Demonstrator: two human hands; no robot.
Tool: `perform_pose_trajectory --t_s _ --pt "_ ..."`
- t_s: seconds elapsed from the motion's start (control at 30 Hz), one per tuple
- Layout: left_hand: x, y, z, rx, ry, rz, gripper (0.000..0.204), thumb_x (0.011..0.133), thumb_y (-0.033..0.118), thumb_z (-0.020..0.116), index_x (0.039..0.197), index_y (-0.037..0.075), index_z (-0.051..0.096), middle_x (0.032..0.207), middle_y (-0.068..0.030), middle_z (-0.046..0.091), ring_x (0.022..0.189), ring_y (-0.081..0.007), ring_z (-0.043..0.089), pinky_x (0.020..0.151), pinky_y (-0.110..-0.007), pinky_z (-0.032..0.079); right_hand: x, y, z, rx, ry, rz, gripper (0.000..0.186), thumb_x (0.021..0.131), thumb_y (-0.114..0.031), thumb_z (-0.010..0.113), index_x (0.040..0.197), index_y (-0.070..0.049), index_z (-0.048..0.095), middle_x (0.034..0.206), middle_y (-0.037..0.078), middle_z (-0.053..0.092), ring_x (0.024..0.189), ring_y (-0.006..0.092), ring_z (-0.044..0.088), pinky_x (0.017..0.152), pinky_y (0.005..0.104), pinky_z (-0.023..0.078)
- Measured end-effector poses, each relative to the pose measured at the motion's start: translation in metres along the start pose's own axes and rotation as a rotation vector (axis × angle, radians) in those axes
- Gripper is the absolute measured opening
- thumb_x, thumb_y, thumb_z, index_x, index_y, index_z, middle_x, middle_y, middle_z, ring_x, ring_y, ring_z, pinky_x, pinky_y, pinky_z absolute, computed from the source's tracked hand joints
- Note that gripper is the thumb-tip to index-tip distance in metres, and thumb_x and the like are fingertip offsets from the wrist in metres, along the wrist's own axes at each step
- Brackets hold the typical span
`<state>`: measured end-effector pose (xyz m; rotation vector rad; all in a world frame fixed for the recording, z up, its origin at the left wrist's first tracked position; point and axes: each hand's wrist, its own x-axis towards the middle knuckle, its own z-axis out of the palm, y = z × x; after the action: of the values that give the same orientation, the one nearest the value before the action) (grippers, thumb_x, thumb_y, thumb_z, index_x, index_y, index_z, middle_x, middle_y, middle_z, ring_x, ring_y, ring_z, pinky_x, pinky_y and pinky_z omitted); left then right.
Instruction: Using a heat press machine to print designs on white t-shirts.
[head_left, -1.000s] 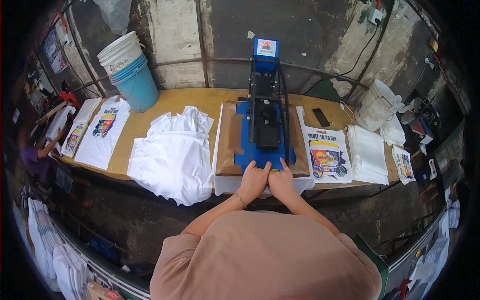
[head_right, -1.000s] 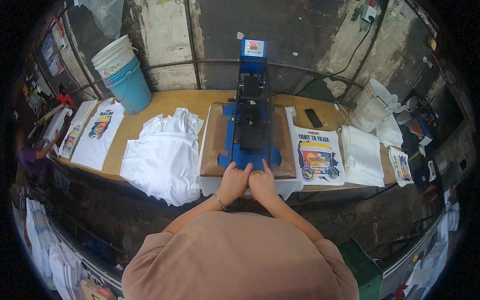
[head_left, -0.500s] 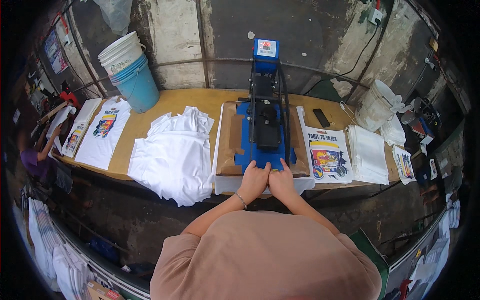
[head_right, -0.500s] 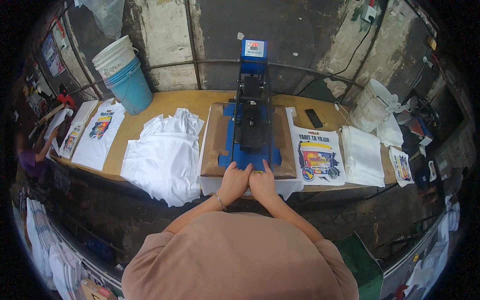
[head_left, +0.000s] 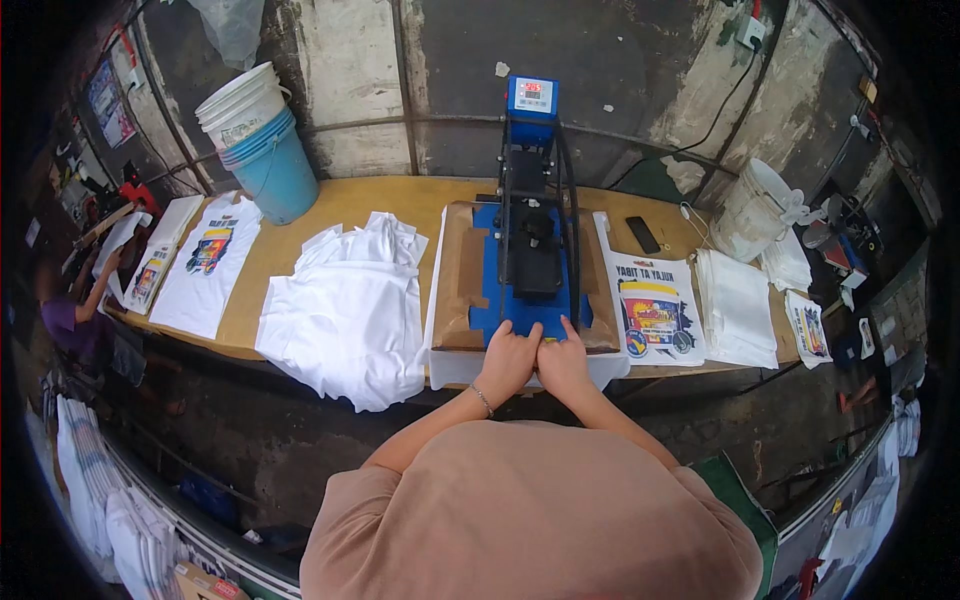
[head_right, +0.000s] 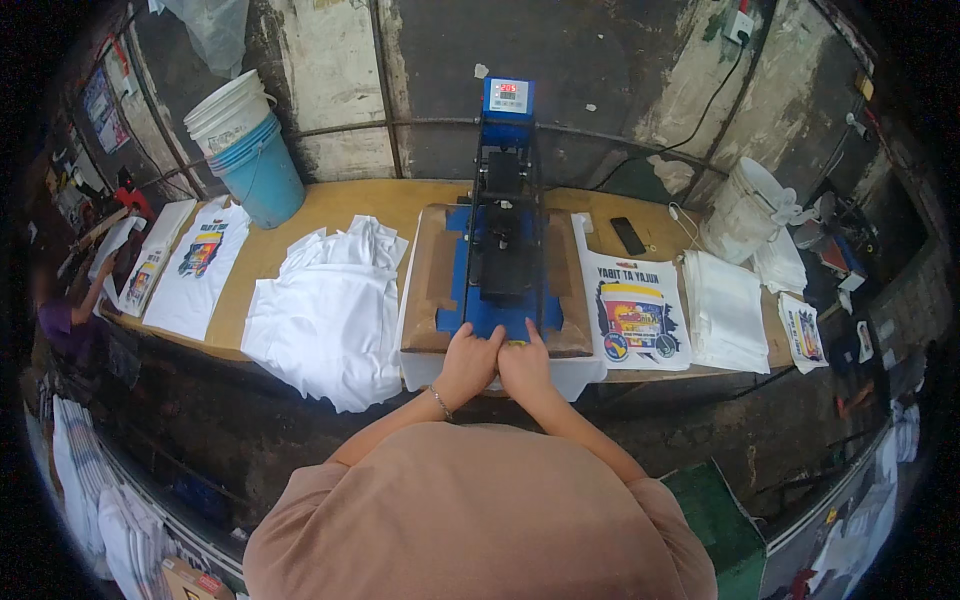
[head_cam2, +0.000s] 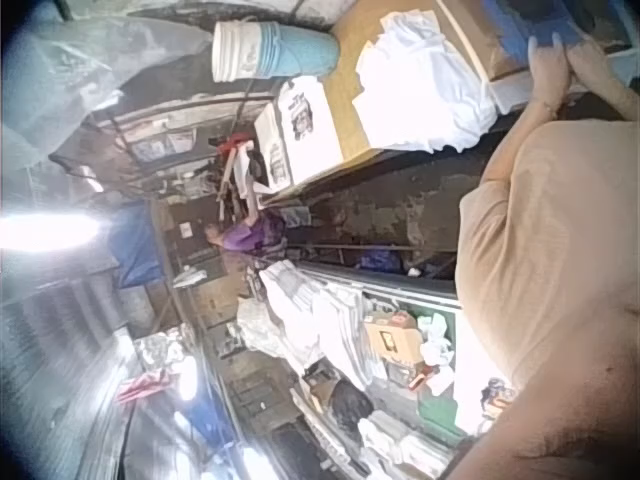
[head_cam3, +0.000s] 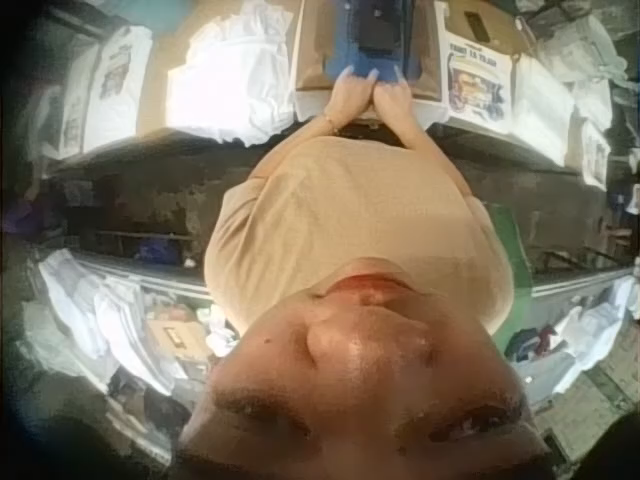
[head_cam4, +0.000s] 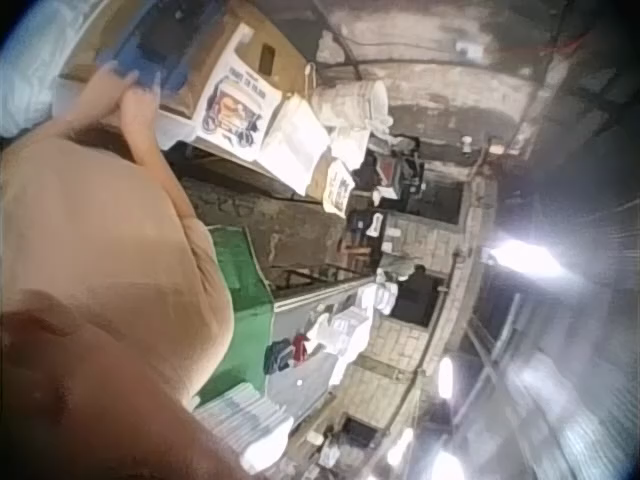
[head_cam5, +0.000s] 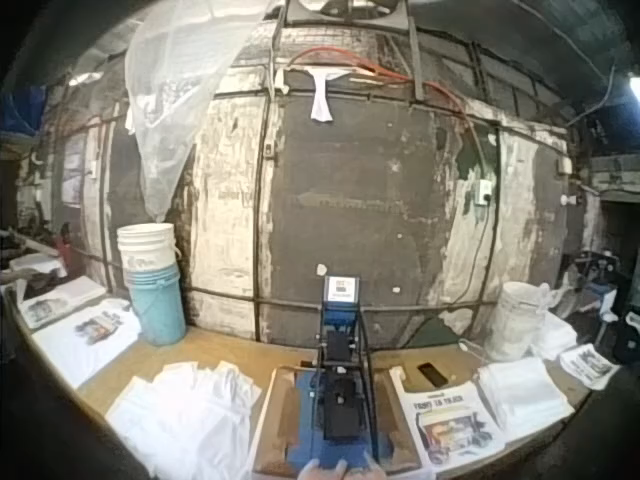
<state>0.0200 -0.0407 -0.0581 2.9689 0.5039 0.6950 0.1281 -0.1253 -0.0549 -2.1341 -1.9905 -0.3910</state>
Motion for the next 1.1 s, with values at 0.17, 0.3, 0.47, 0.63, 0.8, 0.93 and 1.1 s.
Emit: perform_pose_trajectory --t_s 0.17,0.3,0.47,0.63,0.8,0.93,1.1 --pt "-0.001 0.0 0.0 -0.01 0.012 -0.003 0.028 0.074 0.013 0.056 0.1 0.004 0.051 0.057 -0.008 0.06 0.057 -0.0249 0.059 0.075 -0.034 0.038 0.001 -0.001 -0.003 0.002 -0.037 -0.001 0.025 0.069 -0.009 0.056 0.088 0.005 0.064 0.059 0.014 0.062 0.056 0.0256 0.064 0.106 0.044 0.031" --pt "0.001 0.001 -0.003 -0.01 0.0 -0.001 0.025 0.074 0.012 0.057 0.097 0.005 0.053 0.057 -0.008 0.06 0.056 -0.0245 0.059 0.074 -0.034 0.038 0.0 0.001 -0.001 -0.016 -0.065 0.007 0.026 0.071 -0.01 0.055 0.089 0.006 0.063 0.06 0.015 0.062 0.056 0.0255 0.064 0.106 0.0436 0.03" --pt "0.0 -0.002 0.002 -0.02 0.028 0.015 0.012 0.074 0.012 0.056 0.084 0.005 0.058 0.057 -0.0089 0.059 0.056 -0.0247 0.059 0.078 -0.035 0.039 -0.001 0.002 0.005 -0.034 0.001 -0.003 0.022 0.072 -0.011 0.053 0.086 0.003 0.064 0.061 0.014 0.062 0.056 0.0253 0.064 0.106 0.0443 0.03" --pt "0.002 -0.005 -0.004 0.012 -0.064 0.063 0.008 0.072 0.012 0.058 0.074 0.005 0.059 0.06 -0.0104 0.06 0.058 -0.0254 0.06 0.083 -0.038 0.04 0.003 0.005 -0.007 -0.024 -0.068 -0.072 0.014 0.07 -0.011 0.054 0.076 -0.002 0.064 0.063 0.012 0.063 0.061 0.024 0.064 0.104 0.0461 0.033" --pt "0.006 -0.012 -0.008 -0.002 -0.17 0.162 0.01 0.068 0.013 0.062 0.072 0.005 0.059 0.067 -0.0127 0.063 0.064 -0.0258 0.063 0.085 -0.041 0.042 0.006 0.02 0.003 -0.03 -0.154 -0.204 0.009 0.067 -0.011 0.058 0.069 -0.007 0.065 0.062 0.011 0.063 0.062 0.0239 0.064 0.095 0.0458 0.041" --pt "0.01 -0.014 -0.01 -0.043 -0.264 0.167 0.011 0.068 0.016 0.062 0.072 0.005 0.06 0.069 -0.0133 0.064 0.064 -0.0258 0.063 0.085 -0.042 0.043 0.011 0.027 -0.005 0.083 -0.287 -0.215 0.008 0.065 -0.015 0.061 0.063 -0.009 0.064 0.059 0.01 0.062 0.059 0.026 0.064 0.069 0.0438 0.05" --pt "0.014 -0.023 -0.004 -0.027 -0.279 0.213 0.013 0.069 0.02 0.062 0.07 0.007 0.062 0.066 -0.012 0.064 0.06 -0.025 0.063 0.081 -0.038 0.045 0.018 0.029 -0.015 0.187 -0.334 -0.201 0.014 0.067 -0.021 0.064 0.063 -0.008 0.064 0.058 0.012 0.061 0.055 0.0288 0.063 0.054 0.0406 0.05"
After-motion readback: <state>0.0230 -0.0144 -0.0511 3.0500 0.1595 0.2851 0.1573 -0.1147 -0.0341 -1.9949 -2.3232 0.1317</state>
